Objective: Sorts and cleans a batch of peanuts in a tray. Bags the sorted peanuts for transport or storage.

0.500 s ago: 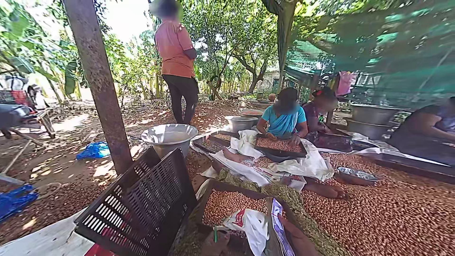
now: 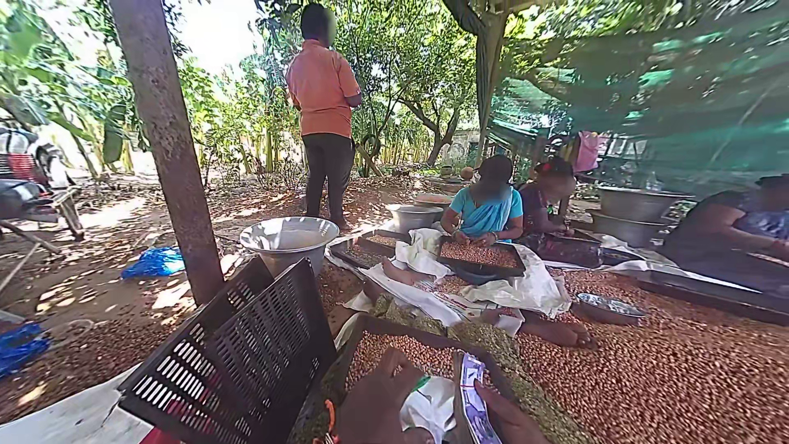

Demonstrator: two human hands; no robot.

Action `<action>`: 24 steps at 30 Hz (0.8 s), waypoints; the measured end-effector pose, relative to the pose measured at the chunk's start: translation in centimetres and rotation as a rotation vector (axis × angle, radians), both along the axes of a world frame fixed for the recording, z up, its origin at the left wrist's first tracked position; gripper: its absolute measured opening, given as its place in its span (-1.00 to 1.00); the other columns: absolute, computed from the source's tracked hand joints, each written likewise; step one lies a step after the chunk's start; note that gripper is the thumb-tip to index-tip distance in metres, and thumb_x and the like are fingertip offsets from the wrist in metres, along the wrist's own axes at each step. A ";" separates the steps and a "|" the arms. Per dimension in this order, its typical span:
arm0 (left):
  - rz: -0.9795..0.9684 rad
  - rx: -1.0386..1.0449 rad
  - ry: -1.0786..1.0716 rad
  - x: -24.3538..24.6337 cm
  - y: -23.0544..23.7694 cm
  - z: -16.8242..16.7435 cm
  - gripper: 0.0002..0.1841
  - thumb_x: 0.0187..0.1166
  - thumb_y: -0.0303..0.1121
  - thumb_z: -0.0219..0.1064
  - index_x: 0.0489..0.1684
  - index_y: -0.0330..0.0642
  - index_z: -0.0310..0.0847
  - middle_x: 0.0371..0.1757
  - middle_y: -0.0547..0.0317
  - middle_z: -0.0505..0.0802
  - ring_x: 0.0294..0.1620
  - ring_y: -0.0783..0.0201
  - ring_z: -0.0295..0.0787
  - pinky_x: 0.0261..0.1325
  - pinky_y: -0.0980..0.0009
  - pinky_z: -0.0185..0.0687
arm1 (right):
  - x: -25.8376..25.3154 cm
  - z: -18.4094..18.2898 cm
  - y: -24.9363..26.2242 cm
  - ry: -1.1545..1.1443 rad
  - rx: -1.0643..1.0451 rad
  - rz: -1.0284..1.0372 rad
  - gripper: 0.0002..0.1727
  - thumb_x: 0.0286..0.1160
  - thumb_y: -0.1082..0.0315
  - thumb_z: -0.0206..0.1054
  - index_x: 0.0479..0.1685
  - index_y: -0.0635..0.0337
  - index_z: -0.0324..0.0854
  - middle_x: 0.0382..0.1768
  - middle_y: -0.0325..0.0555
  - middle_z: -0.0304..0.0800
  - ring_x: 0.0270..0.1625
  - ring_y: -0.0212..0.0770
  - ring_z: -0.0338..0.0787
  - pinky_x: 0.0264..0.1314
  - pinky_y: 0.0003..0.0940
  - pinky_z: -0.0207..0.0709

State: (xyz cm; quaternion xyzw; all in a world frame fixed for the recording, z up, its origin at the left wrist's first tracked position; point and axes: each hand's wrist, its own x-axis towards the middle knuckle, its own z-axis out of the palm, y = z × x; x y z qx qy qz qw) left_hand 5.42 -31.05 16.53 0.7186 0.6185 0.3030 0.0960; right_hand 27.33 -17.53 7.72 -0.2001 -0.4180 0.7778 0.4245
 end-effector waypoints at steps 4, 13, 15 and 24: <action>-0.059 -0.228 0.174 0.0 0.7 0.0 -0.56 0.46 -0.25 0.57 0.32 -0.12 0.71 0.49 -0.12 0.62 0.16 -0.11 0.80 0.13 -0.05 0.79 | 0.7 -0.7 0.4 -0.012 0.038 0.041 -0.75 0.72 0.25 0.07 0.00 0.03 0.69 -0.18 -0.17 0.98 -0.09 -0.34 0.95 0.09 -0.33 0.83; -0.032 -0.186 0.027 -0.4 1.3 -1.5 -0.67 0.61 -0.19 0.44 0.06 -0.31 0.73 0.27 -0.13 0.72 0.15 -0.03 0.79 0.16 0.01 0.76 | 1.0 -0.5 0.1 -0.041 -0.025 0.028 -0.74 0.74 0.29 0.10 0.11 0.20 0.63 -0.18 -0.03 0.95 -0.12 -0.25 0.96 0.00 -0.29 0.86; 0.052 -0.183 0.036 -0.1 1.3 -1.5 -0.74 0.57 -0.27 0.45 0.02 -0.28 0.75 0.32 -0.09 0.69 0.19 0.02 0.77 0.18 0.08 0.76 | 1.0 0.2 -0.3 -0.070 -0.066 0.029 -0.73 0.81 0.32 0.01 0.15 0.21 0.59 -0.18 -0.01 0.94 -0.13 -0.22 0.96 -0.01 -0.27 0.86; -0.032 -0.166 -0.190 -0.4 2.1 -1.8 -0.54 0.72 -0.03 0.28 -0.40 -0.31 0.68 -0.44 0.10 0.70 -0.36 0.20 0.63 -0.19 0.15 0.56 | 2.6 0.8 -0.1 -0.127 -0.039 0.061 -0.73 0.84 0.31 -0.04 0.14 0.16 0.56 -0.16 -0.10 0.94 -0.10 -0.31 0.94 0.04 -0.35 0.84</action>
